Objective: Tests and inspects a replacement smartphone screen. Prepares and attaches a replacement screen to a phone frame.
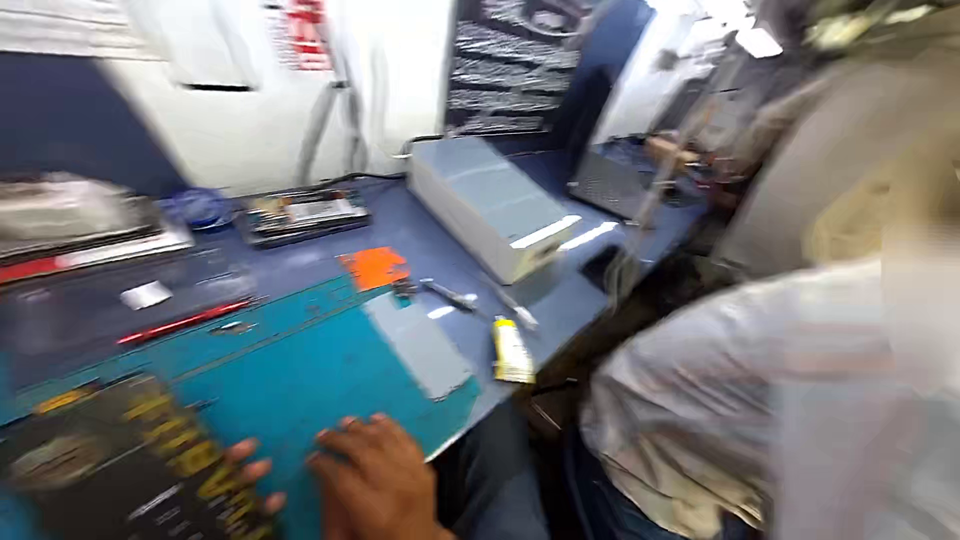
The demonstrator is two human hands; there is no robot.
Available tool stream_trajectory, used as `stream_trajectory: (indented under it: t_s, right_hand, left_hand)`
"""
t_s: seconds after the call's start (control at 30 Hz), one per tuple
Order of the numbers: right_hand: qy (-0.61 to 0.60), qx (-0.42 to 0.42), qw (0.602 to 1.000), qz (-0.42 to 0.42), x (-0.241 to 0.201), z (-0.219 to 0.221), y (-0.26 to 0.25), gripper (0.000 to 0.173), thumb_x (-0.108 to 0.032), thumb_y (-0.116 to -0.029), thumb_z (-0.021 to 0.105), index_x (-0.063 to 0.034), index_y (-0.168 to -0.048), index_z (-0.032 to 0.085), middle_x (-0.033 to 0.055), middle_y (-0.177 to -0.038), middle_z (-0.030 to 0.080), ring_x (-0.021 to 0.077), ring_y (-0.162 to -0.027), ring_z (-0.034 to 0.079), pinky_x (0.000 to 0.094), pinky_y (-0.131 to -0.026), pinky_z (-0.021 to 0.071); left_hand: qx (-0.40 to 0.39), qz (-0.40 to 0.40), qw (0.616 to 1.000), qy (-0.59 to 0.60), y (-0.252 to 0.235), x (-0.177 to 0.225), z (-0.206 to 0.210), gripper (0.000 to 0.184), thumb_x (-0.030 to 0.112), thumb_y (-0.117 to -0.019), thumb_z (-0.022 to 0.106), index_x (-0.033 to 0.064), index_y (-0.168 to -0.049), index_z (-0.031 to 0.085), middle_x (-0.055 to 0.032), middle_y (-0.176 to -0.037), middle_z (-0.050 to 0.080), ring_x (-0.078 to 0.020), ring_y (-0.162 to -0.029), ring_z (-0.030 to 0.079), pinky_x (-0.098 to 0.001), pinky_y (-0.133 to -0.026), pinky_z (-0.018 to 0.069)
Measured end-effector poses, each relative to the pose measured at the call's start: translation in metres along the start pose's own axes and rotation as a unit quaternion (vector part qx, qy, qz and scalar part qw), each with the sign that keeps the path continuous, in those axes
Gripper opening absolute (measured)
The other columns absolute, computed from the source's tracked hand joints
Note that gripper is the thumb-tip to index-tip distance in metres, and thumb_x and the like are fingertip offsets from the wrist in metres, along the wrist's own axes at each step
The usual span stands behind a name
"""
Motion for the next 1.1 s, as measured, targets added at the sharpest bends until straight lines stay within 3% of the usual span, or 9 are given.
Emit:
stream_trajectory:
  t_s: [0.07, 0.17, 0.3, 0.4, 0.5, 1.1]
  right_hand:
    - [-0.058, 0.006, 0.998, 0.018, 0.001, -0.006, -0.001, 0.024, -0.018, -0.0996, 0.058, -0.0123, -0.109, 0.079, 0.0071, -0.121, 0.075, 0.0257, -0.123, 0.067, 0.0511, -0.110, 0.0506]
    - [-0.140, 0.021, 0.990, 0.024, 0.001, -0.014, 0.001, 0.022, -0.025, -0.1032, 0.058, -0.0148, -0.112, 0.076, 0.0075, -0.125, 0.072, 0.0266, -0.128, 0.063, 0.0530, -0.114, 0.0474]
    - [-0.140, -0.051, 0.989, -0.024, -0.019, -0.016, 0.011, 0.027, -0.041, -0.1041, 0.054, -0.0297, -0.122, 0.071, -0.0051, -0.142, 0.061, 0.0190, -0.144, 0.045, 0.0483, -0.124, 0.0311]
    - [-0.152, -0.095, 0.981, -0.068, -0.035, -0.008, 0.018, 0.034, -0.048, -0.1037, 0.051, -0.0351, -0.129, 0.068, -0.0062, -0.154, 0.050, 0.0185, -0.152, 0.032, 0.0486, -0.127, 0.0198]
    - [-0.149, -0.110, 0.979, -0.082, -0.041, -0.001, 0.022, 0.037, -0.053, -0.1025, 0.051, -0.0377, -0.132, 0.067, -0.0060, -0.160, 0.043, 0.0198, -0.156, 0.024, 0.0511, -0.128, 0.0146]
    - [-0.128, -0.120, 0.981, -0.086, -0.041, 0.004, 0.027, 0.035, -0.050, -0.1020, 0.053, -0.0372, -0.131, 0.068, -0.0040, -0.161, 0.042, 0.0216, -0.157, 0.021, 0.0508, -0.128, 0.0126]
  left_hand:
    - [0.052, 0.015, 0.998, 0.023, 0.005, -0.002, -0.003, 0.065, 0.059, -0.0961, 0.055, 0.0097, -0.137, 0.062, -0.0195, -0.135, 0.064, -0.0361, -0.121, 0.065, -0.0516, -0.100, 0.0545]
    - [0.081, 0.059, 0.993, 0.055, 0.008, -0.005, -0.009, 0.064, 0.060, -0.0976, 0.052, 0.0107, -0.137, 0.061, -0.0245, -0.132, 0.064, -0.0412, -0.117, 0.066, -0.0556, -0.097, 0.0562]
    - [0.076, 0.075, 0.993, 0.052, 0.010, -0.007, -0.011, 0.062, 0.059, -0.1001, 0.049, 0.0125, -0.139, 0.060, -0.0237, -0.134, 0.064, -0.0389, -0.118, 0.066, -0.0525, -0.099, 0.0557]
    - [0.067, 0.066, 0.994, 0.056, 0.012, -0.008, -0.011, 0.062, 0.059, -0.1002, 0.048, 0.0132, -0.140, 0.059, -0.0219, -0.136, 0.063, -0.0349, -0.120, 0.066, -0.0481, -0.100, 0.0550]
    - [0.072, 0.070, 0.994, 0.049, 0.014, -0.008, -0.013, 0.062, 0.058, -0.1020, 0.044, 0.0118, -0.141, 0.057, -0.0225, -0.136, 0.062, -0.0341, -0.121, 0.065, -0.0470, -0.100, 0.0553]
    - [0.064, 0.086, 0.991, 0.081, 0.013, -0.008, -0.013, 0.058, 0.053, -0.1035, 0.046, 0.0096, -0.141, 0.056, -0.0254, -0.136, 0.061, -0.0366, -0.122, 0.065, -0.0481, -0.101, 0.0543]
Point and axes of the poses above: each hand's wrist, its own y-axis away from the middle knuckle, its own z-axis out of the palm, x = y × z, the point moved 5 cm from there along -y, towards the middle knuckle
